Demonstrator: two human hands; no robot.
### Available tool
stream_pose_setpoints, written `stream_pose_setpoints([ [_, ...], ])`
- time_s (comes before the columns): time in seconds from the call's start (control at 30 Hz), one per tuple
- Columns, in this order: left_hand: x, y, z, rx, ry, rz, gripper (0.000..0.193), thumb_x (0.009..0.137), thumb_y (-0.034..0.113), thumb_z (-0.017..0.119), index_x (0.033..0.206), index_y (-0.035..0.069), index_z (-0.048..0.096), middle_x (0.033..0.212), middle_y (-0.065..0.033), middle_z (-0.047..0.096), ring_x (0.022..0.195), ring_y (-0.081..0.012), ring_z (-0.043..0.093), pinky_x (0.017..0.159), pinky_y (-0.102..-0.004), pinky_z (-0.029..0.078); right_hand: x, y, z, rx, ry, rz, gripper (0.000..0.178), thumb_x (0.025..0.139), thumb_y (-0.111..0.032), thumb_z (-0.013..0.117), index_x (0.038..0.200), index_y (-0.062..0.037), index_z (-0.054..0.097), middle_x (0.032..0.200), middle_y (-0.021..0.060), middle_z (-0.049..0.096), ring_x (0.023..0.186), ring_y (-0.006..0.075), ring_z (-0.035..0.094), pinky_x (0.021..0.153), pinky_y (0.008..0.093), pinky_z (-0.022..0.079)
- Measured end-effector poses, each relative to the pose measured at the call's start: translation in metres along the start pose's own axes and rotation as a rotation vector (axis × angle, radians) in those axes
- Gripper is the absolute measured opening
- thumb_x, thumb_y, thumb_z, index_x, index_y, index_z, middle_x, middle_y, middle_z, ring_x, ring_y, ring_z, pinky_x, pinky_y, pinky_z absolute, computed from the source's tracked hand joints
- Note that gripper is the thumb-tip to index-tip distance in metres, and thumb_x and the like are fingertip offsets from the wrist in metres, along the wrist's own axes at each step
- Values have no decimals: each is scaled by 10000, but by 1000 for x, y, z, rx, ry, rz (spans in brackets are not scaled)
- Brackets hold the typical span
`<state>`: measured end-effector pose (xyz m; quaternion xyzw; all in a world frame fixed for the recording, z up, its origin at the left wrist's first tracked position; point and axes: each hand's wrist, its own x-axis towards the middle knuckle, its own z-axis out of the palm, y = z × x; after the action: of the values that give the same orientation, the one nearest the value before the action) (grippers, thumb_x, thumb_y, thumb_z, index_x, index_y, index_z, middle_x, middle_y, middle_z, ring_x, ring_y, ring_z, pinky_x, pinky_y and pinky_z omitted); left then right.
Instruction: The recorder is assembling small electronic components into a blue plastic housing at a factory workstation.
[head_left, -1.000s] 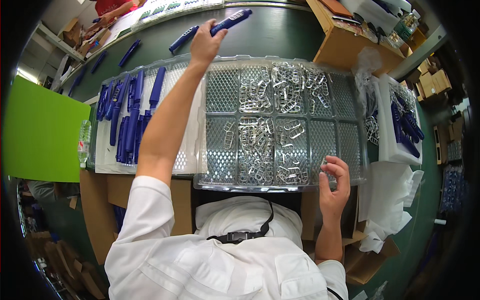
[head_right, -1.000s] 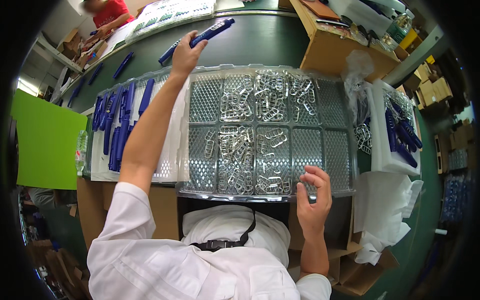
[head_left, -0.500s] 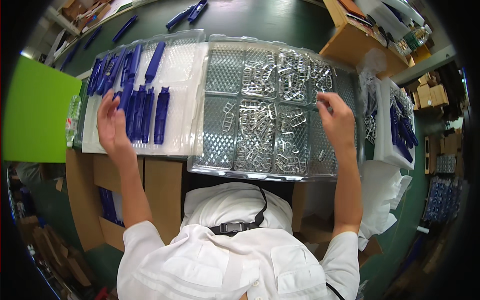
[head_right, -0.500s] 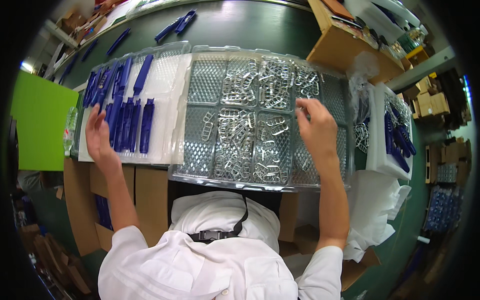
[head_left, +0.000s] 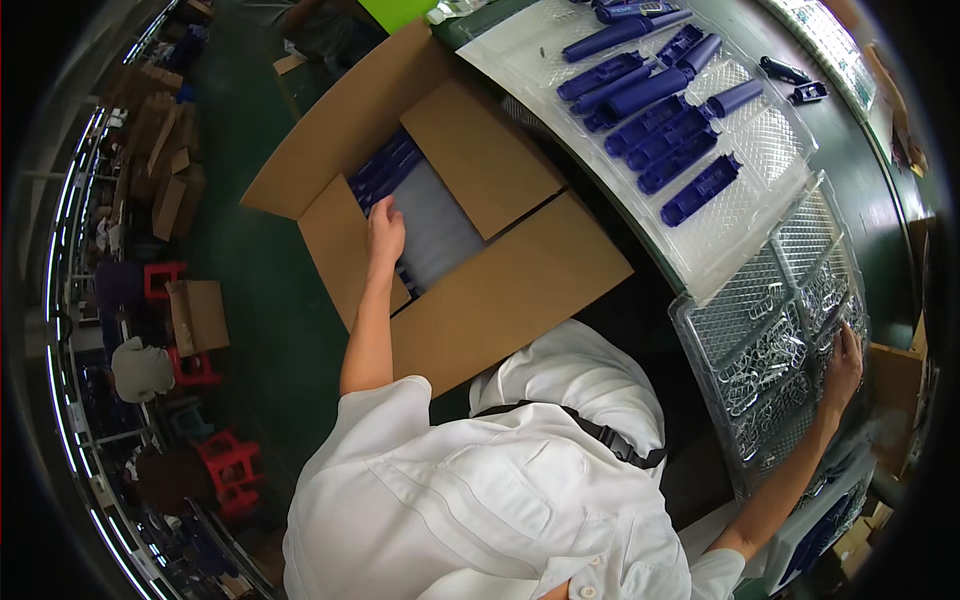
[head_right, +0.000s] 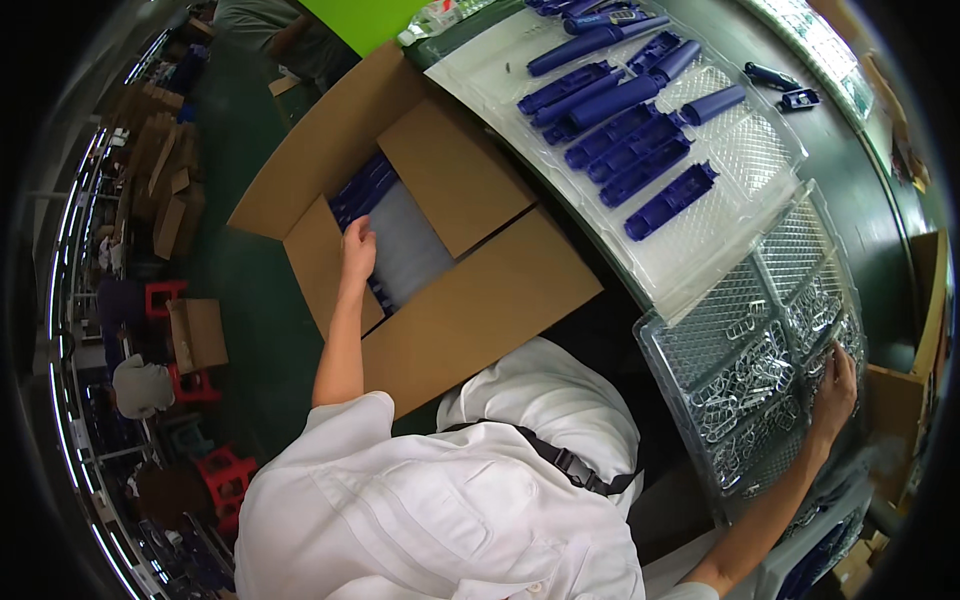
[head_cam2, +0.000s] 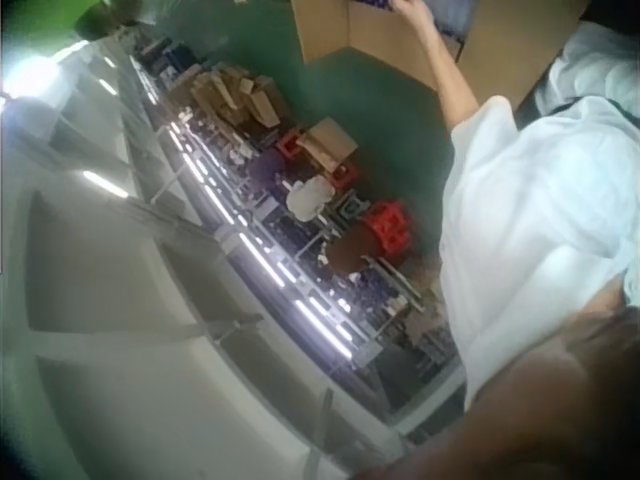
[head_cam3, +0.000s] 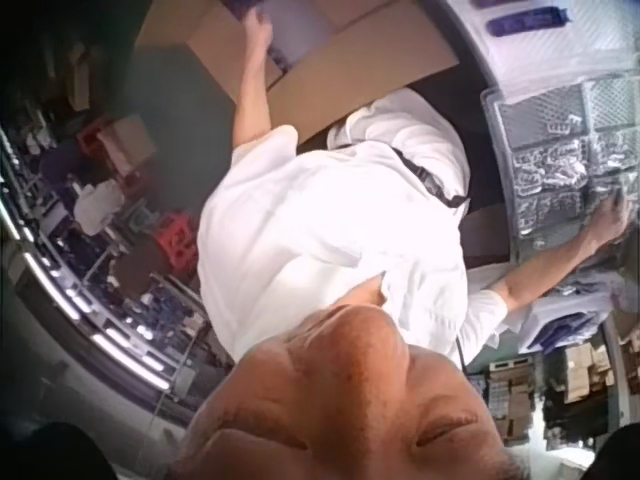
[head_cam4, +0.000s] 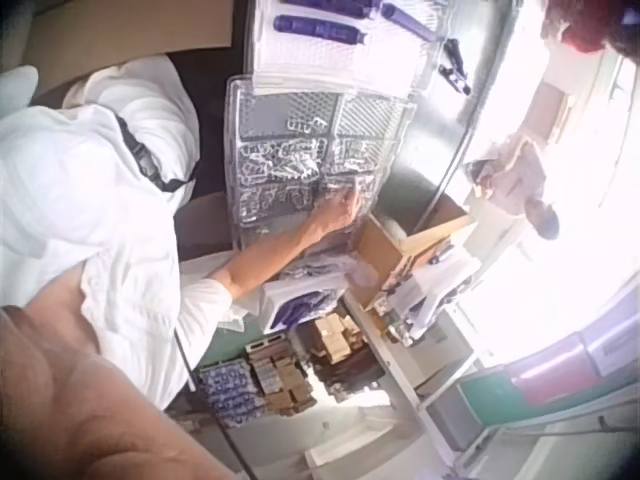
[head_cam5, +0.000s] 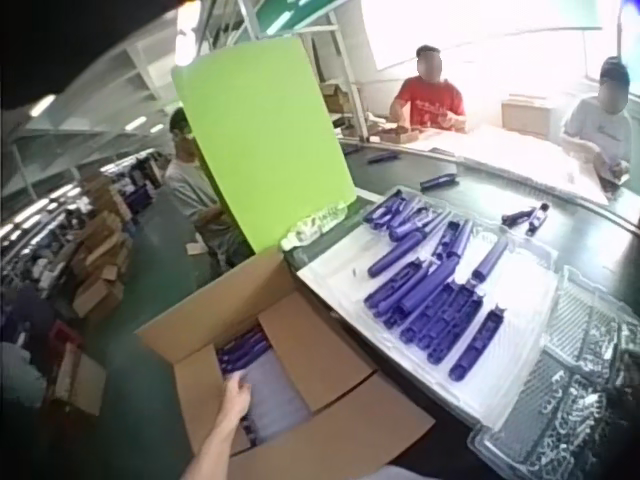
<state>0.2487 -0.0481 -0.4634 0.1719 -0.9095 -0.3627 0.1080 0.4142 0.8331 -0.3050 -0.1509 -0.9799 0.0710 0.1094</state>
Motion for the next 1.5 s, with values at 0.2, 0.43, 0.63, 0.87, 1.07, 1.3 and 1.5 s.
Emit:
stream_pose_setpoints([
  [0.2, 66, 15, 26, 483, 120, 247, 498, 913, 146, 712, 1385, 24, 610, 1323, -169, 628, 1225, -368, 616, 1044, -503, 501, -31, 12, -10, 220, 111, 80, 344, 1080, -175, 607, 1385, -28, 667, 1207, 107, 727, 1094, 230, 690, 955, 332, 521],
  [0.43, 95, 2, 29, 786, -9, 307, 563, 852, 252, 805, 1338, 51, 603, 1274, -188, 644, 1199, -401, 631, 978, -503, 538, -99, -10, -64, 998, 266, 613, 342, 1002, -194, 761, 1317, -68, 715, 1002, -44, 727, 822, -5, 597, 700, 160, 451],
  [0.63, 66, 18, -28, 551, 25, 542, 394, 989, 166, 705, 1333, 3, 607, 1280, -197, 617, 1187, -422, 617, 997, -469, 512, -122, -94, -76, 1258, 280, 587, 293, 1021, -101, 697, 1301, -12, 710, 1110, 78, 769, 902, 100, 718, 829, 249, 598],
  [0.87, 11, 119, -29, 65, 39, 423, 394, 999, 117, 717, 1347, -19, 593, 1313, -162, 645, 1211, -303, 636, 1038, -414, 505, -143, -117, -90, 1323, 296, 492, 264, 1007, -65, 695, 1259, 7, 719, 1101, 107, 766, 906, 145, 737, 828, 275, 605],
  [1.07, -130, 299, -10, -807, -437, 430, 544, 951, 97, 777, 1425, -35, 544, 1317, -135, 661, 1238, -241, 627, 1108, -399, 474, -155, -143, -78, 1631, 180, 471, 260, 991, -51, 703, 1236, 33, 694, 1070, 114, 751, 855, 154, 726, 788, 279, 610],
  [1.3, -219, 388, 54, -1117, -1167, 244, 729, 832, 225, 911, 1417, -11, 546, 1310, -165, 657, 1178, -239, 652, 1032, -364, 503, -177, -189, -78, 1924, 67, 371, 122, 974, -23, 686, 1085, 21, 661, 1151, 180, 649, 924, 178, 693, 758, 288, 606],
  [1.5, -257, 415, 75, -1217, -1537, 126, 619, 888, -89, 779, 1434, 21, 508, 1364, -187, 646, 1239, -227, 651, 1058, -357, 546, -207, -203, -88, 1752, 170, 308, 264, 936, -29, 712, 1174, 65, 647, 1054, 149, 633, 865, 159, 638, 713, 271, 582],
])
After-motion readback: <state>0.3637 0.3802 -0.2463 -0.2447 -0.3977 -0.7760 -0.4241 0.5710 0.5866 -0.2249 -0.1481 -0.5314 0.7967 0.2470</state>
